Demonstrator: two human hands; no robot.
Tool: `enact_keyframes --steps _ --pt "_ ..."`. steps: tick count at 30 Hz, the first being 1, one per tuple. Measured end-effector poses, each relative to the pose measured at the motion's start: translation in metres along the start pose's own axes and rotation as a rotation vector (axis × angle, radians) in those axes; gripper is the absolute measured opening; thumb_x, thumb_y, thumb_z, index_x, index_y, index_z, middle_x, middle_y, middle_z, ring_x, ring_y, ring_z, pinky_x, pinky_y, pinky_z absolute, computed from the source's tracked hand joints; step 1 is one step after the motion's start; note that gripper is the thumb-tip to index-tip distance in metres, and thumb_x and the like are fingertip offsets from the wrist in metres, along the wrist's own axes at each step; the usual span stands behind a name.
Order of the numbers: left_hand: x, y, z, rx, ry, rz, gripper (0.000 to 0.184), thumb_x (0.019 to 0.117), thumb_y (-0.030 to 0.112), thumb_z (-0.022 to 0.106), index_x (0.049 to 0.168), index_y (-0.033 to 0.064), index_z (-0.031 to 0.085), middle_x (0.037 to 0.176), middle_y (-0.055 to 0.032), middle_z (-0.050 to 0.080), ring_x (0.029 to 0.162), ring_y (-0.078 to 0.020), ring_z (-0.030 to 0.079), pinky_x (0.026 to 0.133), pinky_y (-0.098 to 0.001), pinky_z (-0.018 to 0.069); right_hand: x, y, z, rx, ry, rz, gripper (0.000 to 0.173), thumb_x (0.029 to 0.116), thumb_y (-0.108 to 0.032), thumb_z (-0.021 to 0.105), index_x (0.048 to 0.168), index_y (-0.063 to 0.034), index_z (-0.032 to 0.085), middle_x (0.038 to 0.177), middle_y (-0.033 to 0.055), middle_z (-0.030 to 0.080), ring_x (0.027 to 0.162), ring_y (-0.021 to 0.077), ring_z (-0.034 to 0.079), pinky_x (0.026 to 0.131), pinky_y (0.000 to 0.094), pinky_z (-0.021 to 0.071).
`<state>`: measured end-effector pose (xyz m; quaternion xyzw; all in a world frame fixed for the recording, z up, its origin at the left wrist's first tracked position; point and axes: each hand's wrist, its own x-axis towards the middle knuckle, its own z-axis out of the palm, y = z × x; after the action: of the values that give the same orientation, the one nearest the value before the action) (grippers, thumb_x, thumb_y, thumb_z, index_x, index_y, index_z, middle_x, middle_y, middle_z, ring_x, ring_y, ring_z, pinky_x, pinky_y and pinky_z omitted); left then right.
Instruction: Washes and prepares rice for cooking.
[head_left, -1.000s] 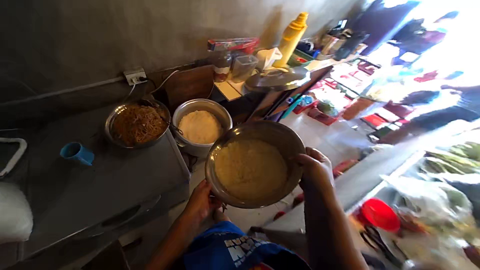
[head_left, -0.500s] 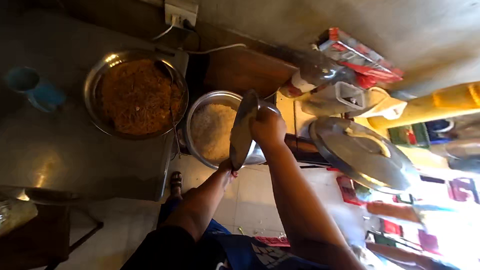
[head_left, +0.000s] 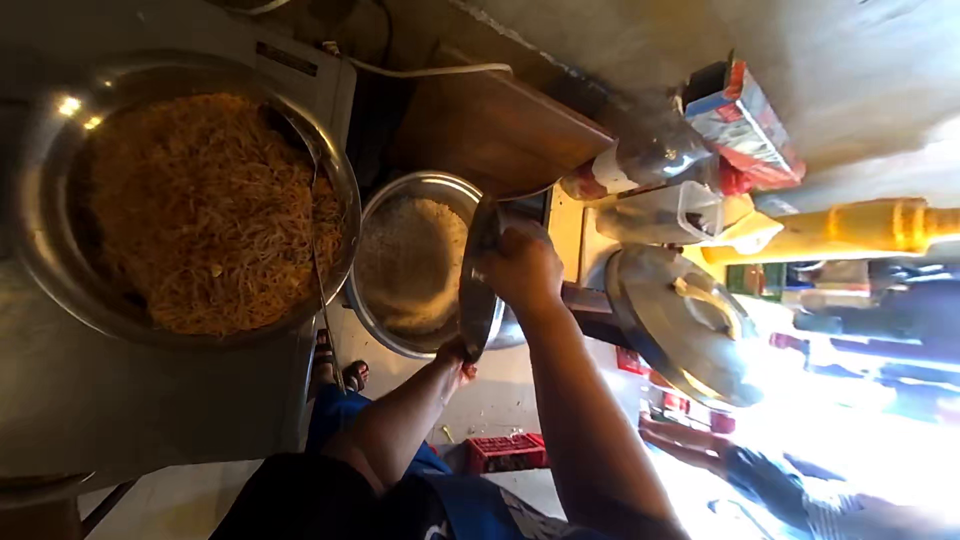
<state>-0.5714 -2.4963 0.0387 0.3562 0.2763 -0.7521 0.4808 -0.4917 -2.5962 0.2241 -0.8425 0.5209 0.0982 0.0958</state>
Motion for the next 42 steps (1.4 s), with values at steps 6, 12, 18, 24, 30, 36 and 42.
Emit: enact_keyframes --steps 6,12,18,24,30,36,42 --pt "-0.025 0.024 0.002 0.154 0.083 0.050 0.023 0.1108 0.025 0.043 0.119 0.0074 0.056 0.089 -0.0031 0.058 0.068 -0.0085 0.056 0.063 -0.0233 0.0507 -0.014 -0.005 0.018 -0.034 0.190 -0.123 0.023 0.0892 -0.025 0.063 0.075 -0.0082 0.059 0.065 0.0125 0.059 0.063 0.0353 0.061 0.054 0.0569 0.0415" --pt "-0.017 0.021 -0.009 0.036 0.011 -0.025 0.025 0.1091 0.029 0.048 0.104 0.0068 0.057 0.071 -0.0031 0.048 0.049 -0.0117 0.045 0.046 -0.0251 0.0433 -0.005 -0.001 0.001 -0.003 0.081 0.004 0.026 0.0917 -0.030 0.066 0.079 -0.0083 0.061 0.069 0.0135 0.059 0.070 0.0376 0.060 0.063 0.0631 0.0423" --pt "-0.017 -0.001 -0.009 0.110 0.032 -0.065 0.029 0.1090 0.034 0.048 0.101 0.0079 0.058 0.070 -0.0030 0.047 0.049 -0.0124 0.044 0.046 -0.0267 0.0425 -0.021 0.008 0.009 0.028 0.086 -0.095 0.024 0.0908 -0.025 0.066 0.076 -0.0069 0.060 0.067 0.0118 0.059 0.067 0.0348 0.060 0.061 0.0610 0.0443" --pt "-0.031 0.011 -0.002 0.082 -0.034 -0.020 0.033 0.1108 0.036 0.042 0.104 0.0079 0.058 0.074 -0.0036 0.052 0.054 -0.0124 0.048 0.050 -0.0262 0.0446 -0.033 0.014 -0.008 0.041 0.197 -0.121 0.027 0.0893 -0.028 0.063 0.070 -0.0108 0.053 0.058 0.0056 0.048 0.055 0.0274 0.050 0.053 0.0529 0.0371" --pt "-0.037 0.037 -0.005 0.037 0.052 0.112 0.037 0.1117 0.040 0.035 0.102 0.0095 0.053 0.065 -0.0034 0.047 0.043 -0.0113 0.042 0.041 -0.0240 0.0400 -0.028 0.078 -0.024 0.556 0.319 0.119 0.014 0.0881 -0.009 0.068 0.077 -0.0088 0.060 0.062 -0.0048 0.051 0.054 0.0051 0.050 0.053 0.0288 0.0456" --pt "-0.066 0.070 0.000 0.148 0.261 0.366 0.055 0.1113 0.052 0.023 0.128 0.0075 0.051 0.096 -0.0151 0.057 0.070 -0.0228 0.056 0.059 -0.0361 0.0497 -0.076 0.146 0.028 1.251 0.461 0.444 0.011 0.0923 0.001 0.056 0.101 -0.0056 0.056 0.079 -0.0001 0.064 0.066 0.0083 0.064 0.059 0.0271 0.0571" --pt "-0.087 0.097 0.013 0.436 0.466 0.755 0.037 0.1073 0.033 0.053 0.118 -0.0022 0.060 0.112 -0.0235 0.062 0.106 -0.0344 0.061 0.092 -0.0550 0.0510 -0.094 0.167 0.090 1.660 0.175 0.499 0.027 0.0941 0.002 0.050 0.120 -0.0018 0.048 0.097 0.0095 0.067 0.084 0.0182 0.070 0.075 0.0390 0.0628"
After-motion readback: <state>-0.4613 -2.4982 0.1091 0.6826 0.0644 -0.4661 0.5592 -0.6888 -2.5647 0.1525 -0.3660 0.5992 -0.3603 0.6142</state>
